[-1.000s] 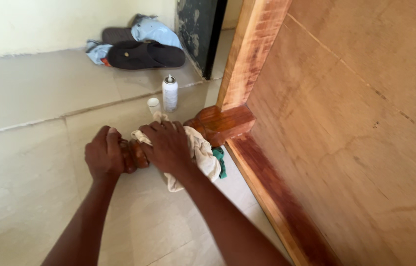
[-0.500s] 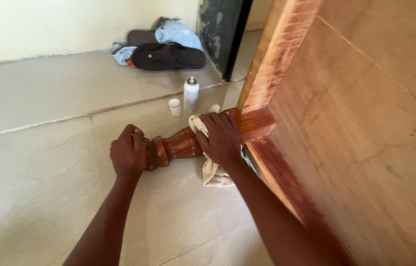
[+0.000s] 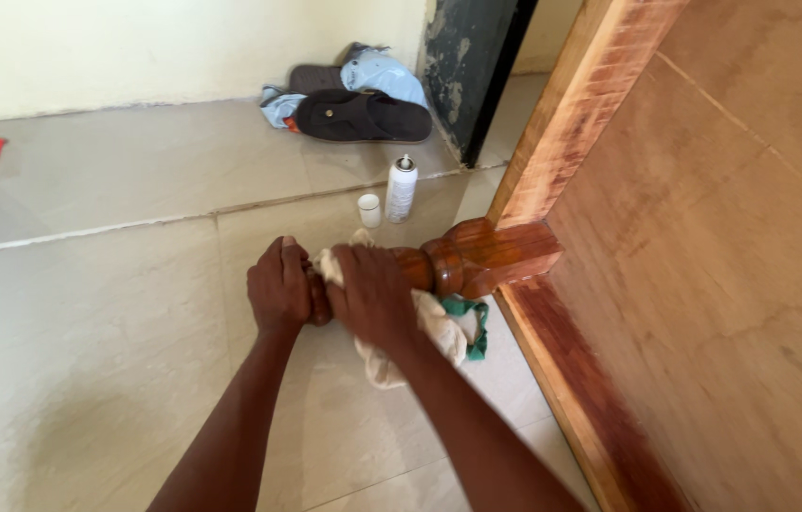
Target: The person wipes the wooden frame and legs of a table using a white cloth. They clean the top edge, the turned leg, and the lower frame near the floor in a continuous motion.
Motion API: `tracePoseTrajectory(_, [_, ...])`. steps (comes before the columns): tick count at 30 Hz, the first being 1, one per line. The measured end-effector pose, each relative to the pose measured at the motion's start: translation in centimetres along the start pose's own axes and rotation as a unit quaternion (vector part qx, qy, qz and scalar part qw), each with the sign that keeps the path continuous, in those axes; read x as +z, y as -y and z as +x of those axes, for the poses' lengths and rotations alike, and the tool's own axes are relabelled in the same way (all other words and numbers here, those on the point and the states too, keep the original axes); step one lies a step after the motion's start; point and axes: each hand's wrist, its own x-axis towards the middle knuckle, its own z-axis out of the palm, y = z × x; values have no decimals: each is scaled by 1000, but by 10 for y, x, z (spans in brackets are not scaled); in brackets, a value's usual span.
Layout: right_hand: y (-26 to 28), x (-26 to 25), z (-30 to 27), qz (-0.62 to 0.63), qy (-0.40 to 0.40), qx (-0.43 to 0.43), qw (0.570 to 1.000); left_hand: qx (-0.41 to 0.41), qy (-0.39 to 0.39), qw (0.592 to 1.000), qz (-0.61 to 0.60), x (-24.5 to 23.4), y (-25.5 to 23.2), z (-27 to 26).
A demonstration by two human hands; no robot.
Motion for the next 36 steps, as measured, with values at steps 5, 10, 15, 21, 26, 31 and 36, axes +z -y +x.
tracePoseTrajectory(5, [-10,4,42,-19,87,49,995,24,-56,998,4,6,6,3])
tracePoseTrajectory(10, [-1,5,43,-35,120,88,988,-88,-53,994,-42,10,10,2])
tracePoseTrajectory(15, [15,-14,11,-8,8,-56,998,-117,-66,985,-105,5,1,2])
tracePoseTrajectory(21, [14,-39,-15,-50,116,-137,982,-130,-67,980,-136,3,-7,-2])
tracePoseTrajectory(26, [23,-53,13,-106,242,-66,962,-94,-72,986,-115,-1,-8,-2])
tracePoseTrajectory(31, [36,-55,33,-207,302,-96,926,-88,-67,989,-101,2,-5,-4])
tracePoseTrajectory(36, [38,-43,62,-167,346,-74,920,-45,-83,994,-62,3,-2,-1])
